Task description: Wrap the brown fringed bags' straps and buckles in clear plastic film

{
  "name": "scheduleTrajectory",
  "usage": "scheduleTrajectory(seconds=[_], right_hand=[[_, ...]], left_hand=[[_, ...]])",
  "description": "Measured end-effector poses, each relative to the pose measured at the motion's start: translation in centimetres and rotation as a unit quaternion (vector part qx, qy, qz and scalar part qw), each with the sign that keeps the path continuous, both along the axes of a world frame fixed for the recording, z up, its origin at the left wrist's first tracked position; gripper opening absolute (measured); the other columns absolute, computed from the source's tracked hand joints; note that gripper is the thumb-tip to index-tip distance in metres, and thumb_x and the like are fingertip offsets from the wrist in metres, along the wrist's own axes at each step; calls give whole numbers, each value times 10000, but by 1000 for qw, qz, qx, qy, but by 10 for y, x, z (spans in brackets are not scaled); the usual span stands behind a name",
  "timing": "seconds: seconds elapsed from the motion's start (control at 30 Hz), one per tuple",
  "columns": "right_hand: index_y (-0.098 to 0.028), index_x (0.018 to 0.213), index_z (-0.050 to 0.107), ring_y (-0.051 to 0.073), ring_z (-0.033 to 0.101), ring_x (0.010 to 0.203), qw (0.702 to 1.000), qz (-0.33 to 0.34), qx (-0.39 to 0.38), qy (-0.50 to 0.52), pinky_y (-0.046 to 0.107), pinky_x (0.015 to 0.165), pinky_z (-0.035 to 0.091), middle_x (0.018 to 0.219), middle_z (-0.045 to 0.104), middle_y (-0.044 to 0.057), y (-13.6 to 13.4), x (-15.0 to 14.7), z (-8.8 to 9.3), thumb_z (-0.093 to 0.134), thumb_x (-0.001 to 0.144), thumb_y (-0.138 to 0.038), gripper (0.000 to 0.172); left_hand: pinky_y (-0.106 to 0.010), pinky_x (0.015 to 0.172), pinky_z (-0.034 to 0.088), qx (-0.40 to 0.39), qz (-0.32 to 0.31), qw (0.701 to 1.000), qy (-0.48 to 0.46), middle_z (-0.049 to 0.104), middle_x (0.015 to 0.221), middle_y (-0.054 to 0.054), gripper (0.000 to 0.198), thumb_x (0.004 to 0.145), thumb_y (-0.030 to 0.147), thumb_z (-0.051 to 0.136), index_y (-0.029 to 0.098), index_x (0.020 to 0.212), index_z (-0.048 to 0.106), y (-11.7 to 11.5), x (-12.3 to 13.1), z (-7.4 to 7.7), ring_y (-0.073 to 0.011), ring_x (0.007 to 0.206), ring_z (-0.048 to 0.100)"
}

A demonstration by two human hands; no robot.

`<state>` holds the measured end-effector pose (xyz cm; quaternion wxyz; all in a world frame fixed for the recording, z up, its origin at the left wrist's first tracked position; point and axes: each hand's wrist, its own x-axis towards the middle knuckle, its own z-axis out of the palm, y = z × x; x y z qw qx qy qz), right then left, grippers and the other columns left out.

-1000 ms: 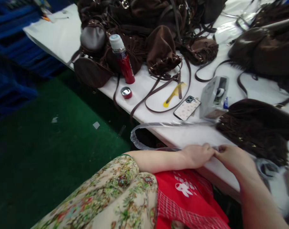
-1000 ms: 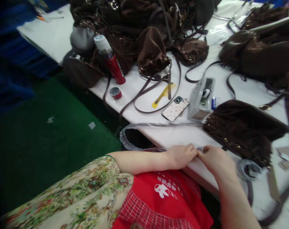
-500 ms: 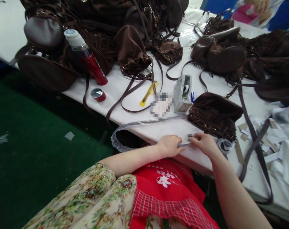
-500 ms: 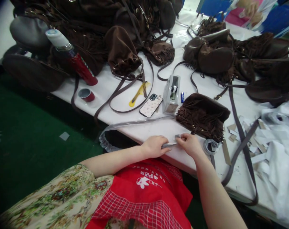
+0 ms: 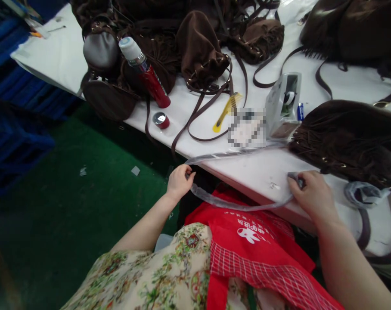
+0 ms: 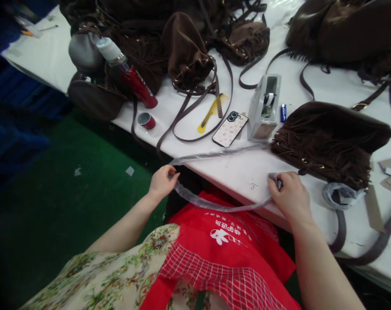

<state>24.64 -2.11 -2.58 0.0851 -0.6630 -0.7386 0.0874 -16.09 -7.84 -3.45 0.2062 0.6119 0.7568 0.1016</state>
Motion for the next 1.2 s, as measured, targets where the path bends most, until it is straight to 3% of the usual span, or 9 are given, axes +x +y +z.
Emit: scheduleTrajectory(seconds=[0.13, 0.27, 0.47, 0.67, 0.83, 0.9, 1.0, 1.1, 1.2], right_hand=[[-216, 815, 558, 249, 542, 846, 1000, -3, 24, -12, 341, 690, 409, 892, 583, 91, -2, -2, -1, 482, 816, -411, 209], [-220, 782, 543, 230, 549, 799, 999, 5, 41, -23, 324, 664, 407, 856, 579, 70, 0, -8, 2, 496, 801, -391, 179], [-218, 735, 542, 207, 551, 769, 995, 44, 77, -42, 311, 672, 397, 861, 592, 62, 23, -31, 12, 505, 788, -325, 125], [-195, 826, 576, 211, 548, 757, 992, 53, 110, -20, 310, 686, 410, 785, 582, 53, 55, -49, 10, 516, 751, -272, 123], [-215, 1366, 451, 217, 583, 806, 992, 73, 87, -48, 307, 674, 422, 940, 608, 65, 66, -58, 14, 491, 806, -260, 563], [-238, 1356, 485, 212, 583, 781, 993, 69, 71, -62, 300, 638, 405, 937, 607, 69, 70, -62, 14, 476, 848, -299, 512], [-211, 1205, 616, 207, 573, 766, 994, 36, 71, -72, 291, 596, 366, 948, 615, 92, 74, -68, 11, 460, 886, -353, 382], [-174, 1097, 659, 200, 562, 753, 993, 19, 85, -84, 293, 580, 337, 960, 622, 110, 77, -70, 5, 442, 904, -361, 346], [-166, 1091, 655, 203, 563, 760, 992, 29, 91, -82, 298, 586, 332, 963, 627, 110, 78, -68, 2, 427, 912, -372, 356]], left_hand=[[-410, 994, 438, 79, 120, 989, 40, 551, 1191, -175, 720, 670, 386, 765, 75, 1235, 445, -18, -31, -41, -282, 1160, 526], [-391, 949, 481, 99, 121, 987, -38, 578, 1174, -136, 691, 769, 362, 684, 123, 1328, 357, -14, -25, -59, -238, 1090, 587], [-447, 1076, 346, 250, -18, 966, 56, 419, 1374, -168, 585, 876, 360, 557, 170, 1396, 367, 18, 10, -13, -291, 1291, 399], [-370, 948, 438, 171, -170, 970, 31, 593, 1031, -86, 283, 920, 291, 478, 222, 1159, 612, 63, 19, 18, -223, 1039, 533], [-248, 658, 473, 22, -133, 971, -200, 570, 702, -29, 373, 935, 408, 426, 148, 800, 657, 83, 10, 26, -135, 681, 546], [-199, 460, 370, -91, -87, 933, -337, 513, 606, 5, 422, 917, 465, 430, 123, 797, 645, 87, 7, 28, -82, 490, 435], [-179, 367, 233, -183, -62, 862, -469, 502, 608, 23, 455, 876, 521, 473, 104, 916, 652, 92, 4, 30, -42, 404, 325], [-172, 366, 223, -210, -76, 846, -484, 539, 643, 14, 451, 855, 526, 500, 107, 920, 652, 92, 2, 33, -31, 399, 324], [-166, 395, 290, -219, -99, 884, -401, 606, 715, -3, 350, 845, 455, 531, 126, 899, 639, 84, -2, 39, -39, 425, 390]])
